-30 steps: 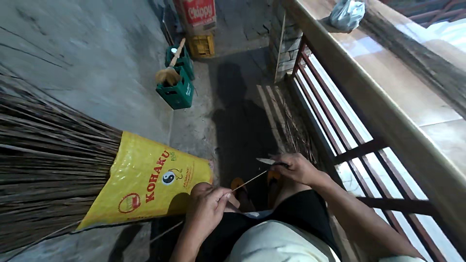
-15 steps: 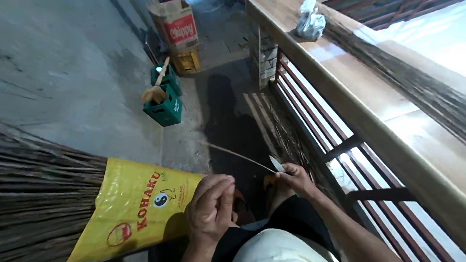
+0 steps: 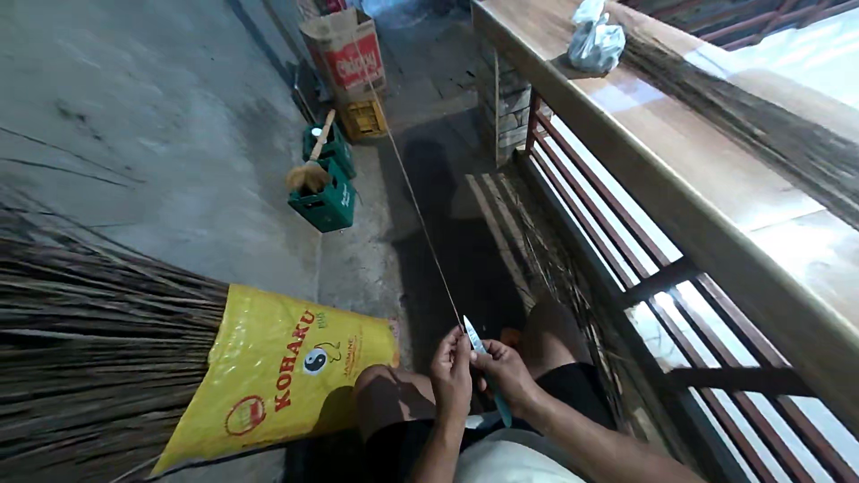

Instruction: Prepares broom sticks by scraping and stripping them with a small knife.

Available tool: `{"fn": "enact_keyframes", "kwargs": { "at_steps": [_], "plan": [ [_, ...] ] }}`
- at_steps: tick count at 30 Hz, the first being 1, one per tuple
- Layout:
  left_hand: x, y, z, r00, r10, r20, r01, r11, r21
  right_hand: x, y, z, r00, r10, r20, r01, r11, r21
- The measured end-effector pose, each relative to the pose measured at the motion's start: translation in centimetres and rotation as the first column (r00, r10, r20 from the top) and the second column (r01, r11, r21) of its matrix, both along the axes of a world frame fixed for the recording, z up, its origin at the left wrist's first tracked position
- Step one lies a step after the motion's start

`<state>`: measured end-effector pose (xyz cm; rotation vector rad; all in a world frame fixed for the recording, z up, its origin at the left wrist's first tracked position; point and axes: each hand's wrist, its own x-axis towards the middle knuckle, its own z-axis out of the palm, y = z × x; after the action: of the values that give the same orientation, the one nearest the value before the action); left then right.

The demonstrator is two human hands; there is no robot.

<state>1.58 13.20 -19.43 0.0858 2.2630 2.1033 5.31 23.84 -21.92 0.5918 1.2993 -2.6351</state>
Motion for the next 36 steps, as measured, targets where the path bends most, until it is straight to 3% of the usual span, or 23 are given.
{"fn": "enact_keyframes", "kwargs": {
  "at_steps": [6, 12, 15, 18, 22, 26, 31, 36],
  "plan": [
    [-0.4, -0.7, 0.0, 0.996, 0.083, 0.034, -0.085, 0.995, 0.056, 0.4, -1.2, -0.2, 0.997, 0.062, -0.041, -0.062, 0.998, 0.001],
    [-0.5, -3.7, 0.0, 0.992, 0.068, 0.104, -0.082, 0.988, 0.132, -0.8, 2.2, 0.4, 0.994, 0.023, -0.103, -0.009, 0.991, 0.134],
    [-0.1, -6.0, -0.7, 0.992, 0.063, 0.11, -0.077, 0.989, 0.123, -1.0, 3.2, 1.4, 0.959, 0.199, -0.204, -0.156, 0.965, 0.209],
    [1.0, -7.7, -0.8, 0.984, 0.043, 0.173, -0.065, 0.99, 0.125, -1.4, 2.2, 1.8, 0.858, 0.414, -0.304, -0.349, 0.904, 0.246],
    [2.7, -8.9, -0.3, 0.981, -0.001, 0.194, -0.031, 0.986, 0.162, -2.3, -0.7, 2.6, 0.78, 0.552, -0.295, -0.51, 0.834, 0.211],
    [4.0, -10.2, -0.1, 0.978, -0.005, 0.209, -0.022, 0.992, 0.127, -2.8, -3.0, 2.4, 0.75, 0.578, -0.322, -0.555, 0.814, 0.17],
    [5.1, -12.6, -0.3, 0.949, -0.099, 0.301, 0.023, 0.968, 0.249, -2.8, -3.4, 2.1, 0.709, 0.628, -0.321, -0.623, 0.771, 0.132],
    [6.7, -14.4, 0.2, 0.886, -0.171, 0.432, 0.044, 0.957, 0.288, -4.7, -0.8, 3.6, 0.832, 0.473, -0.291, -0.47, 0.878, 0.084]
  ]
}}
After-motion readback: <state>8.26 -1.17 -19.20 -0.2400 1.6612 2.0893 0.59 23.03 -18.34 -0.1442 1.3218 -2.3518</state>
